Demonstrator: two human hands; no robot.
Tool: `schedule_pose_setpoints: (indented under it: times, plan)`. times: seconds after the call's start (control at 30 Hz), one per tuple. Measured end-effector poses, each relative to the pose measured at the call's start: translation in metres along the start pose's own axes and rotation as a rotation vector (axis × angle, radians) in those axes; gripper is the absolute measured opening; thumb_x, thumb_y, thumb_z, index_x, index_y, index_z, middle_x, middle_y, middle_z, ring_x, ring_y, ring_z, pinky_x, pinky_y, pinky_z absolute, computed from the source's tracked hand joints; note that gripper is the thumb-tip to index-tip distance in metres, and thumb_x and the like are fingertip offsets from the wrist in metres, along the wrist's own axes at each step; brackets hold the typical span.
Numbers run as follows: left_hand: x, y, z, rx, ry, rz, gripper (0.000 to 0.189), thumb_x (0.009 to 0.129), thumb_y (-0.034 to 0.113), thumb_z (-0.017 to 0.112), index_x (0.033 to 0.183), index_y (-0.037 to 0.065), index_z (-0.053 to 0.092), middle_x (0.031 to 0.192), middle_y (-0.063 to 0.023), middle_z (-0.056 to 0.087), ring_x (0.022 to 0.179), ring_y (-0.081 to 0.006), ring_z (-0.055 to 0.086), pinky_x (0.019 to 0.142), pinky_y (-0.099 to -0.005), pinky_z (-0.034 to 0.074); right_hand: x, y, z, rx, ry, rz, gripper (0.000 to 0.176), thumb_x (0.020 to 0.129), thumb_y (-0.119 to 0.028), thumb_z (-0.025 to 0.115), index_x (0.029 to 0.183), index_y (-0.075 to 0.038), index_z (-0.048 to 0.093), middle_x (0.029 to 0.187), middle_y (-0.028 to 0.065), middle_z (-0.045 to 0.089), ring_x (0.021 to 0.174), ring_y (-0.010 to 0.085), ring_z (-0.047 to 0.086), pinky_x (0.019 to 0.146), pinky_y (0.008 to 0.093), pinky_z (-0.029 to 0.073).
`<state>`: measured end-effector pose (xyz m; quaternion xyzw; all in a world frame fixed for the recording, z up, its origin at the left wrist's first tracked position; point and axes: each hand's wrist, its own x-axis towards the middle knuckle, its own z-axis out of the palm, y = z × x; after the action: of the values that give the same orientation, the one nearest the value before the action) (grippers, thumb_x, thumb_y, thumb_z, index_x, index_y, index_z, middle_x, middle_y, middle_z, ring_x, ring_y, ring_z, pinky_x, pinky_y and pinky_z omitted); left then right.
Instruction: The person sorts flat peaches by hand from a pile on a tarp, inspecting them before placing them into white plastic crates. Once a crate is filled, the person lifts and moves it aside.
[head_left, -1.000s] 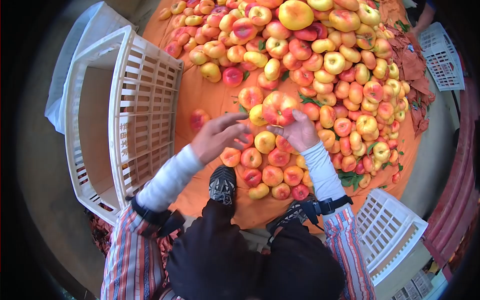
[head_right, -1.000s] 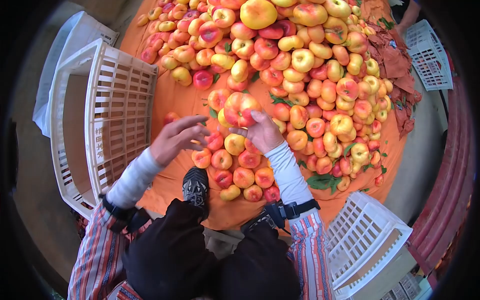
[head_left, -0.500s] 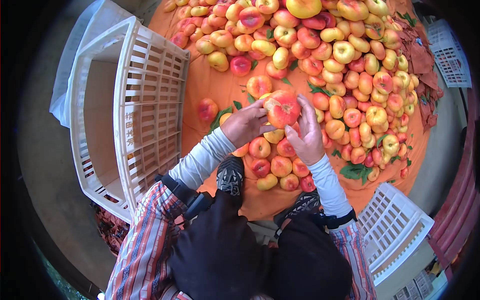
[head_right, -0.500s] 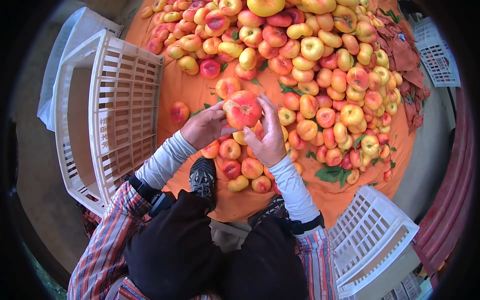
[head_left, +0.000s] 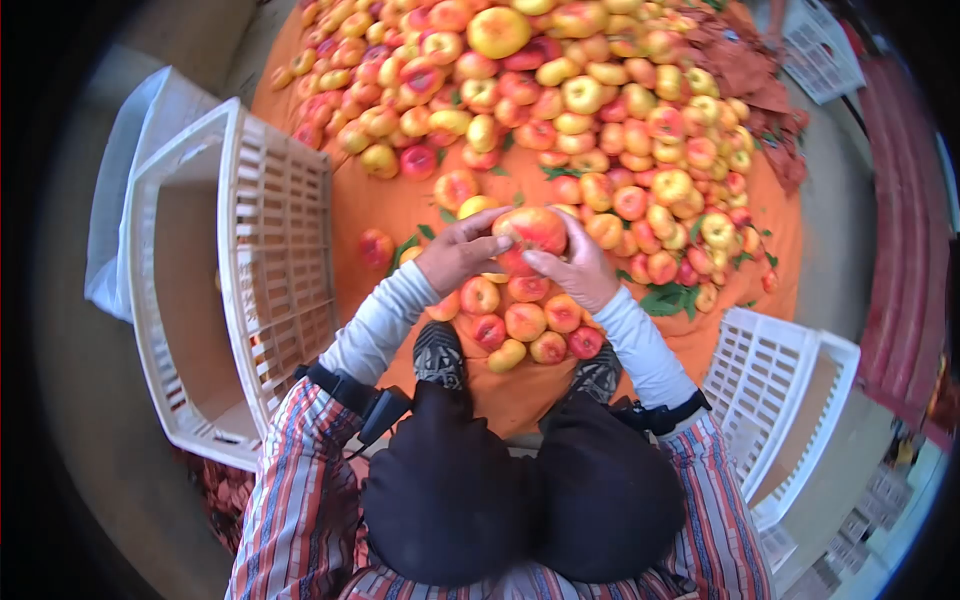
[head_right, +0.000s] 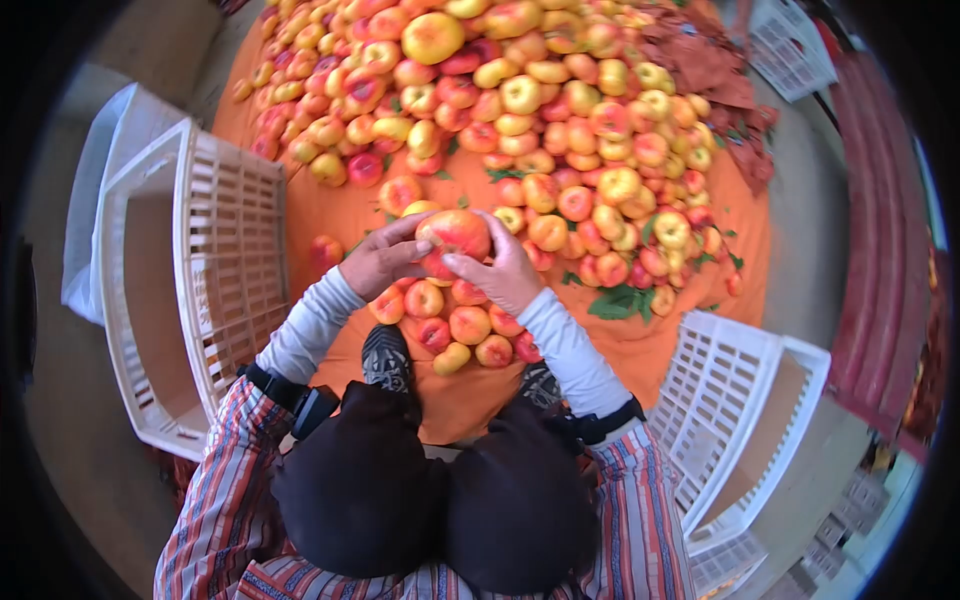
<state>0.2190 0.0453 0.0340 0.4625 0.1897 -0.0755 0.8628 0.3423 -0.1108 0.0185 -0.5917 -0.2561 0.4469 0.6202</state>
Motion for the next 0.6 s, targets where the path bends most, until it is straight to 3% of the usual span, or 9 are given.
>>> schedule_pose_setpoints:
  times: [0.07, 0.17, 0.2, 0.4, 0.43, 0.47, 0.53, 0.57, 0.6]
  plan:
    - [-0.001, 0.01, 0.018, 0.316, -0.028, -0.026, 0.053, 0.086, 0.029, 0.054, 0.132, 0.011, 0.035, 0.118, -0.0047, 0.048, 0.104, -0.0146, 0.048, 0.081, -0.0291, 0.045, -0.012, -0.014, -0.007, -0.022, -0.002, 0.037, 0.063, 0.069, -0.026, 0.075, 0.117, 0.001, 0.044, 0.104, 0.0092, 0.055, 0.093, 0.0147, 0.056, 0.081, 0.0281, 0.049]
    - [-0.007, 0.034, 0.038, 0.398, -0.156, -0.063, 0.059, 0.084, 0.024, 0.054, 0.134, 0.006, 0.029, 0.128, -0.0074, 0.042, 0.115, -0.0206, 0.043, 0.09, -0.0345, 0.041, -0.045, -0.023, -0.027, 0.09, 0.127, 0.078, 0.065, 0.064, -0.033, 0.078, 0.112, -0.001, 0.049, 0.1, 0.0065, 0.058, 0.089, 0.0132, 0.057, 0.078, 0.0264, 0.048]
    - [-0.013, 0.039, 0.039, 0.402, -0.04, -0.008, 0.058, 0.084, 0.022, 0.054, 0.134, 0.006, 0.03, 0.13, -0.0094, 0.041, 0.115, -0.0213, 0.044, 0.09, -0.0344, 0.041, -0.055, -0.017, -0.037, 0.203, 0.156, 0.034, 0.065, 0.064, -0.032, 0.077, 0.113, -0.001, 0.049, 0.104, 0.0065, 0.057, 0.09, 0.0129, 0.056, 0.08, 0.027, 0.047]
    - [-0.076, 0.084, 0.004, 0.486, 0.093, 0.137, 0.049, 0.089, 0.026, 0.046, 0.131, 0.005, 0.035, 0.128, -0.0112, 0.043, 0.114, -0.0222, 0.047, 0.091, -0.0335, 0.041, -0.196, -0.066, -0.089, 0.878, 0.209, -0.081, 0.046, 0.075, -0.022, 0.067, 0.116, -0.009, 0.049, 0.107, 0.0052, 0.056, 0.095, 0.0163, 0.057, 0.078, 0.0361, 0.05]
    - [-0.092, 0.093, 0.004, 0.454, 0.172, 0.12, 0.048, 0.09, 0.027, 0.046, 0.131, 0.005, 0.035, 0.128, -0.0112, 0.043, 0.114, -0.0222, 0.047, 0.091, -0.0334, 0.041, -0.224, -0.075, -0.1, 0.784, 0.378, -0.115, 0.045, 0.075, -0.021, 0.067, 0.115, -0.01, 0.049, 0.105, 0.0048, 0.057, 0.094, 0.0163, 0.057, 0.077, 0.0367, 0.051]
    - [-0.109, 0.102, 0.0, 0.969, 0.161, 0.289, 0.049, 0.089, 0.028, 0.046, 0.131, 0.005, 0.035, 0.129, -0.0109, 0.042, 0.115, -0.0224, 0.046, 0.092, -0.0335, 0.04, -0.253, -0.084, -0.111, 0.689, 0.546, -0.145, 0.044, 0.075, -0.021, 0.066, 0.114, -0.01, 0.05, 0.104, 0.0045, 0.057, 0.093, 0.0164, 0.058, 0.076, 0.0372, 0.051]
    - [-0.14, 0.128, -0.014, 0.988, 0.159, 0.396, 0.05, 0.09, 0.031, 0.045, 0.131, 0.006, 0.035, 0.131, -0.0104, 0.039, 0.119, -0.0229, 0.041, 0.095, -0.0343, 0.037, -0.31, -0.097, -0.141, 0.574, 0.764, -0.308, 0.044, 0.077, -0.021, 0.065, 0.116, -0.011, 0.048, 0.106, 0.0054, 0.056, 0.094, 0.0192, 0.057, 0.073, 0.0362, 0.052]
    - [-0.156, 0.142, -0.017, 0.493, 0.169, 0.314, 0.051, 0.09, 0.032, 0.044, 0.132, 0.006, 0.034, 0.133, -0.01, 0.038, 0.123, -0.0231, 0.037, 0.098, -0.0351, 0.033, -0.344, -0.093, -0.173, 0.534, 0.818, -0.28, 0.044, 0.077, -0.021, 0.066, 0.116, -0.009, 0.048, 0.106, 0.0067, 0.056, 0.095, 0.0194, 0.057, 0.076, 0.0372, 0.051]
    - [-0.172, 0.158, -0.006, 0.421, 0.22, 0.374, 0.052, 0.09, 0.033, 0.041, 0.133, 0.007, 0.031, 0.135, -0.0101, 0.035, 0.126, -0.0235, 0.032, 0.101, -0.0356, 0.028, -0.371, -0.105, -0.186, 0.465, 0.933, -0.271, 0.046, 0.077, -0.021, 0.066, 0.117, -0.008, 0.046, 0.108, 0.0075, 0.055, 0.096, 0.0199, 0.057, 0.077, 0.0381, 0.051]
